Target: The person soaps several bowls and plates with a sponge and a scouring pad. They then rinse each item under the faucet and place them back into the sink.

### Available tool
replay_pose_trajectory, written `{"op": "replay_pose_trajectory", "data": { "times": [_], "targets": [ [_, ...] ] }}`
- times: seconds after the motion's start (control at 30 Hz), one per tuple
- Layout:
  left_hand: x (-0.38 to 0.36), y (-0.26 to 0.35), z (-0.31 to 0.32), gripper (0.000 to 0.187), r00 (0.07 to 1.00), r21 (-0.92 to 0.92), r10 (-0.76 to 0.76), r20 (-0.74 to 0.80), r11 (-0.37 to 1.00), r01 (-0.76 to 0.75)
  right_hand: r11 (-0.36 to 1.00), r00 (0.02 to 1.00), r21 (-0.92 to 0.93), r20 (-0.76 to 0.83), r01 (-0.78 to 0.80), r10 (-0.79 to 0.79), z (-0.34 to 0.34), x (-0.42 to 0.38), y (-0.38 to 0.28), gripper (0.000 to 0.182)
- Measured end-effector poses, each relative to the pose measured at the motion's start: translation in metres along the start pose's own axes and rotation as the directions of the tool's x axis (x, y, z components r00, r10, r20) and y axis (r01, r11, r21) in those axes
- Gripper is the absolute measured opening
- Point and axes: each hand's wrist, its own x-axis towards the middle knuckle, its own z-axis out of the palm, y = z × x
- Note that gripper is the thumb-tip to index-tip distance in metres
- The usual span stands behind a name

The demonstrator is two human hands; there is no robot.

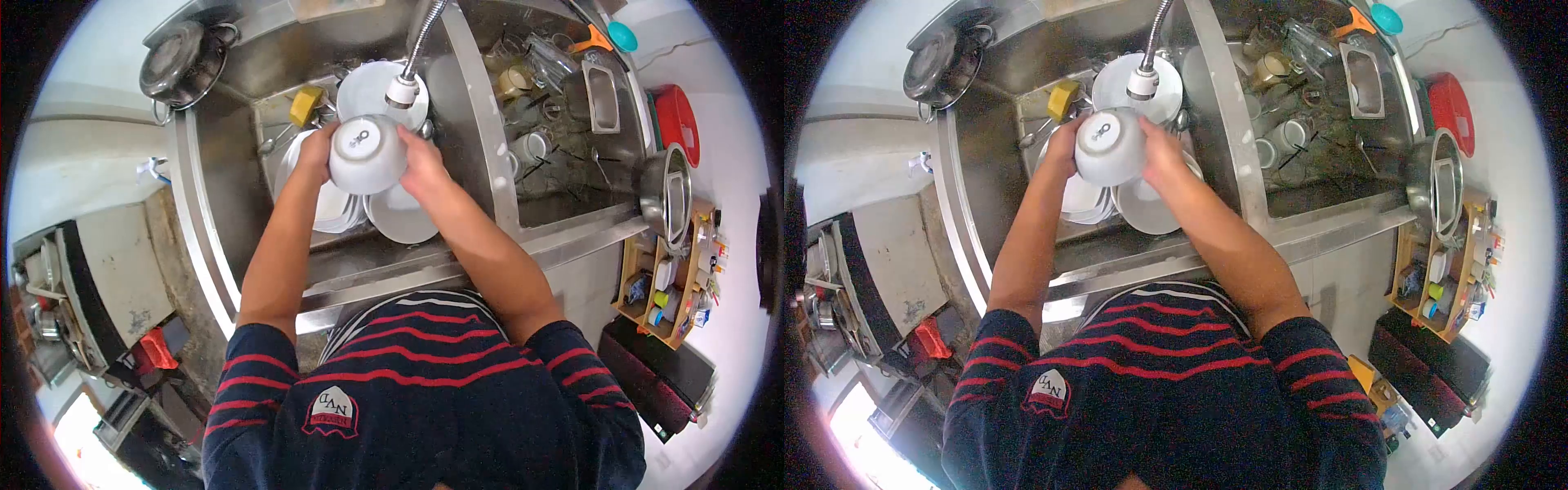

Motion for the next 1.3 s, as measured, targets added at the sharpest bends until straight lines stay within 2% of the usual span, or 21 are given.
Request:
{"op": "replay_pose_trajectory", "data": {
  "times": [0.1,0.2,0.3,0.4,0.47,0.53,0.6,0.67,0.77,0.83,0.87,0.93,1.0,1.03,1.07,1.1,1.17,1.2,1.23,1.27,1.3],
  "targets": [
    [-0.028,0.011,-0.015,0.032,0.937,0.122,0.346,-0.043,0.933,-0.339,0.989,1.000,-0.145,0.004,-0.016,0.017,-0.001,-0.017,0.021,0.042],
    [-0.078,0.028,-0.011,0.029,0.862,0.304,0.502,-0.073,0.834,-0.460,0.971,0.995,-0.235,0.072,-0.043,0.062,-0.009,-0.014,0.041,0.046],
    [-0.100,0.032,-0.017,0.027,0.863,0.206,0.500,-0.070,0.854,-0.478,0.981,0.972,-0.179,0.234,0.076,-0.033,0.006,-0.027,0.040,0.044],
    [-0.106,0.031,-0.029,0.029,0.798,0.197,0.591,-0.119,0.802,-0.564,0.888,0.925,-0.427,0.381,0.171,0.005,0.016,-0.029,0.019,0.039],
    [-0.122,0.039,-0.026,0.033,0.763,0.076,0.642,-0.074,0.767,-0.637,0.766,0.729,-0.540,0.670,0.349,0.140,0.037,-0.042,-0.003,0.036],
    [-0.127,0.041,-0.025,0.036,0.724,0.135,0.684,-0.096,0.729,-0.671,0.688,0.675,-0.595,0.709,0.416,0.205,0.055,-0.056,-0.019,0.037],
    [-0.134,0.040,-0.019,0.037,0.736,-0.061,0.675,-0.053,0.733,-0.677,0.497,0.635,-0.643,0.742,0.583,0.216,0.073,-0.073,-0.028,0.031],
    [-0.122,0.034,-0.030,0.041,0.749,0.025,0.661,-0.029,0.750,-0.661,0.485,0.580,-0.576,0.798,0.657,0.161,0.091,-0.089,-0.036,0.028],
    [-0.122,0.024,-0.049,0.041,0.717,0.201,0.682,-0.143,0.729,-0.654,0.541,0.532,-0.441,0.846,0.716,-0.015,0.107,-0.107,-0.048,0.029],
    [-0.137,0.014,-0.058,0.040,0.761,0.407,0.614,-0.211,0.763,-0.503,0.923,0.496,-0.017,0.847,0.384,-0.190,0.112,-0.101,-0.053,0.036],
    [-0.140,0.008,-0.065,0.040,0.758,0.406,0.617,-0.209,0.760,-0.507,0.922,0.492,-0.017,0.849,0.387,-0.191,0.112,-0.094,-0.052,0.036],
    [-0.144,-0.002,-0.078,0.039,0.863,0.341,0.493,-0.111,0.835,-0.433,0.987,0.753,-0.029,0.650,0.161,-0.104,0.103,-0.064,-0.038,0.027],
    [-0.150,-0.006,-0.079,0.039,0.869,0.346,0.489,-0.081,0.831,-0.435,0.946,0.804,-0.162,0.578,0.280,-0.139,0.080,-0.036,-0.021,0.028],
    [-0.153,-0.005,-0.077,0.039,0.875,0.350,0.482,-0.055,0.830,-0.435,0.488,0.709,-0.567,0.685,0.664,-0.168,0.071,-0.041,-0.017,0.028],
    [-0.154,-0.004,-0.075,0.039,0.872,0.354,0.486,-0.054,0.826,-0.438,-0.226,0.626,-0.629,0.774,0.744,-0.097,0.062,-0.044,-0.011,0.028],
    [-0.159,-0.006,-0.070,0.042,0.875,0.338,0.480,-0.062,0.835,-0.434,-0.223,0.628,-0.631,0.772,0.743,-0.096,0.056,-0.049,-0.002,0.028],
    [-0.169,-0.012,-0.060,0.046,0.882,0.323,0.466,-0.069,0.847,-0.422,0.598,0.727,-0.526,0.671,0.605,-0.146,0.046,-0.060,0.016,0.024],
    [-0.175,-0.013,-0.055,0.051,0.918,0.190,0.394,-0.045,0.905,-0.380,0.596,0.724,-0.522,0.673,0.610,-0.151,0.042,-0.066,0.020,0.024],
    [-0.182,-0.014,-0.048,0.056,0.947,0.059,0.321,-0.009,0.945,-0.320,0.103,0.499,-0.489,0.856,0.866,-0.134,0.038,-0.073,0.023,0.022],
    [-0.192,-0.017,-0.040,0.056,0.948,0.068,0.317,-0.007,0.946,-0.316,-0.396,0.290,-0.258,0.957,0.881,0.023,0.031,-0.079,0.029,0.021],
    [-0.202,-0.018,-0.030,0.062,0.953,0.021,0.300,0.040,0.954,-0.301,-0.395,0.291,-0.262,0.957,0.881,0.014,0.025,-0.079,0.036,0.021]
  ]
}}
